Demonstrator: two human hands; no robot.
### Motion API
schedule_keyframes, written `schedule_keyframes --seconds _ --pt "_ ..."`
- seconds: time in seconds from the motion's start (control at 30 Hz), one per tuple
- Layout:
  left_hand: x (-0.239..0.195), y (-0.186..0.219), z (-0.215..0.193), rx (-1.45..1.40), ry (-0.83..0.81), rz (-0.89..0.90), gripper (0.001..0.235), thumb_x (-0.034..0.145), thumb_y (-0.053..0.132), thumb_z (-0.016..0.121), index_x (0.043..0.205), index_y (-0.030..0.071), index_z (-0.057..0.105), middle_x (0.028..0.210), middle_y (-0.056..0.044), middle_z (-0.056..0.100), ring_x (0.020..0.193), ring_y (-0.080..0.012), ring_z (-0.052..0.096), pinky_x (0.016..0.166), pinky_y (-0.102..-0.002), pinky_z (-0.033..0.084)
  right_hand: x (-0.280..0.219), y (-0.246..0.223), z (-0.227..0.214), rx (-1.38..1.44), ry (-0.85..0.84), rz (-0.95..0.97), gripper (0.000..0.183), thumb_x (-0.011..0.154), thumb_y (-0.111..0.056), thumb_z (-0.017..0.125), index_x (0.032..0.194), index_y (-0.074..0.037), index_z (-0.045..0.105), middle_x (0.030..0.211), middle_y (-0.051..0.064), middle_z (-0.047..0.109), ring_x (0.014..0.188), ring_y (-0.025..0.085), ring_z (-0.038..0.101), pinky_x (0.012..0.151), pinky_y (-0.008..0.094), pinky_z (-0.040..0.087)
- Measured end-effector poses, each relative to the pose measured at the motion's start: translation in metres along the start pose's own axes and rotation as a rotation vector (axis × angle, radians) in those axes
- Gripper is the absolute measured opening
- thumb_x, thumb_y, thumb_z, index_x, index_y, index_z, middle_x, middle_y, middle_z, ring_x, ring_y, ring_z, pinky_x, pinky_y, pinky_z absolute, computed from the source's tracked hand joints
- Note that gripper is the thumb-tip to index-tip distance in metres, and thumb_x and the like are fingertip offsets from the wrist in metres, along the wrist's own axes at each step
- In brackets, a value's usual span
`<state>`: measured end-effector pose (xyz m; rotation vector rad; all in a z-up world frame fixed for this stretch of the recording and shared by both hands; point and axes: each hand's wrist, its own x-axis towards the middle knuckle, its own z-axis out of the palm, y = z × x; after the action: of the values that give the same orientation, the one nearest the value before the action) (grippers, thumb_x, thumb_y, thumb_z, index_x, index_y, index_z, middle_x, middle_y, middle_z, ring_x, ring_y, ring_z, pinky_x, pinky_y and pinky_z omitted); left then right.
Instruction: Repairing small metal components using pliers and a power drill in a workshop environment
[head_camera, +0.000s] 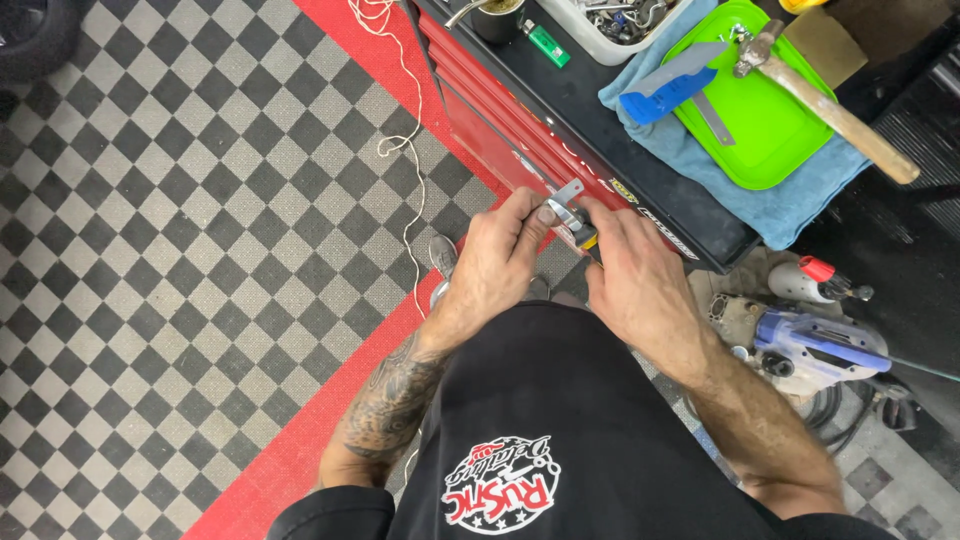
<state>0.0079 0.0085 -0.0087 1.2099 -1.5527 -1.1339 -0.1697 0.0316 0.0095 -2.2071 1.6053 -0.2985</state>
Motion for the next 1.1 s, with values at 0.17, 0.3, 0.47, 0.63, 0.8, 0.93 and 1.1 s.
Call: schedule_keyframes --seconds 0.17,0.3,0.47,0.63,0.8,0.93,1.1 --pt "0.0 -0.003 0.001 -0.006 0.006 0.004 0.019 0.099 0.019 0.051 0.092 0.006 0.063 0.051 -0.009 0.05 0.049 -0.0198 0.051 0.05 -0.033 0.045 0.001 0.001 0.004 0.034 0.019 -0.009 0.066 0.077 -0.002 0.062 0.14 -0.005 0.043 0.102 0.015 0.054 0.099 0.035 0.058 0.068 0.05 0.056" --pt "0.0 -0.001 0.0 -0.028 0.01 -0.002 0.02 0.099 0.02 0.052 0.091 0.006 0.064 0.05 -0.008 0.05 0.049 -0.0173 0.05 0.05 -0.031 0.044 0.003 0.002 0.004 0.042 0.041 -0.037 0.057 0.08 -0.008 0.059 0.135 -0.006 0.049 0.097 0.012 0.054 0.098 0.035 0.057 0.08 0.048 0.047" --pt "0.001 0.002 0.0 -0.057 0.011 0.035 0.02 0.099 0.019 0.052 0.088 0.007 0.063 0.049 -0.006 0.048 0.048 -0.0148 0.047 0.049 -0.029 0.043 0.008 0.006 0.003 0.273 -0.008 0.031 0.055 0.073 -0.015 0.065 0.127 -0.008 0.055 0.1 0.013 0.055 0.099 0.036 0.057 0.079 0.048 0.049" --pt "0.002 -0.004 0.002 -0.058 0.006 0.058 0.02 0.099 0.019 0.052 0.086 0.008 0.062 0.048 -0.005 0.047 0.047 -0.0136 0.047 0.048 -0.029 0.043 0.017 0.019 0.01 0.392 -0.053 0.064 0.044 0.072 -0.022 0.069 0.113 -0.008 0.061 0.09 0.013 0.059 0.093 0.036 0.061 0.074 0.048 0.048" --pt "0.003 -0.005 0.003 -0.04 0.002 0.008 0.02 0.098 0.019 0.052 0.088 0.006 0.063 0.05 -0.009 0.053 0.048 -0.016 0.051 0.049 -0.031 0.044 0.026 0.008 0.007 0.413 -0.136 0.196 0.025 0.07 -0.027 0.072 0.083 -0.01 0.06 0.061 0.014 0.06 0.07 0.035 0.064 0.061 0.046 0.045" --pt "0.006 -0.006 0.002 -0.016 0.006 -0.027 0.02 0.098 0.016 0.05 0.088 0.005 0.064 0.049 -0.008 0.055 0.047 -0.0179 0.052 0.049 -0.031 0.045 0.036 0.018 0.012 0.404 -0.107 0.179 0.022 0.074 -0.026 0.072 0.081 -0.009 0.059 0.058 0.014 0.058 0.062 0.033 0.061 0.057 0.043 0.044" --pt "0.011 -0.017 0.005 0.027 0.04 -0.101 0.023 0.097 0.015 0.046 0.088 0.003 0.064 0.054 -0.007 0.062 0.048 -0.0174 0.058 0.051 -0.031 0.047 0.041 0.028 0.04 0.122 0.09 0.047 0.019 0.076 -0.016 0.072 0.088 -0.009 0.059 0.07 0.008 0.063 0.068 0.033 0.065 0.06 0.048 0.051"
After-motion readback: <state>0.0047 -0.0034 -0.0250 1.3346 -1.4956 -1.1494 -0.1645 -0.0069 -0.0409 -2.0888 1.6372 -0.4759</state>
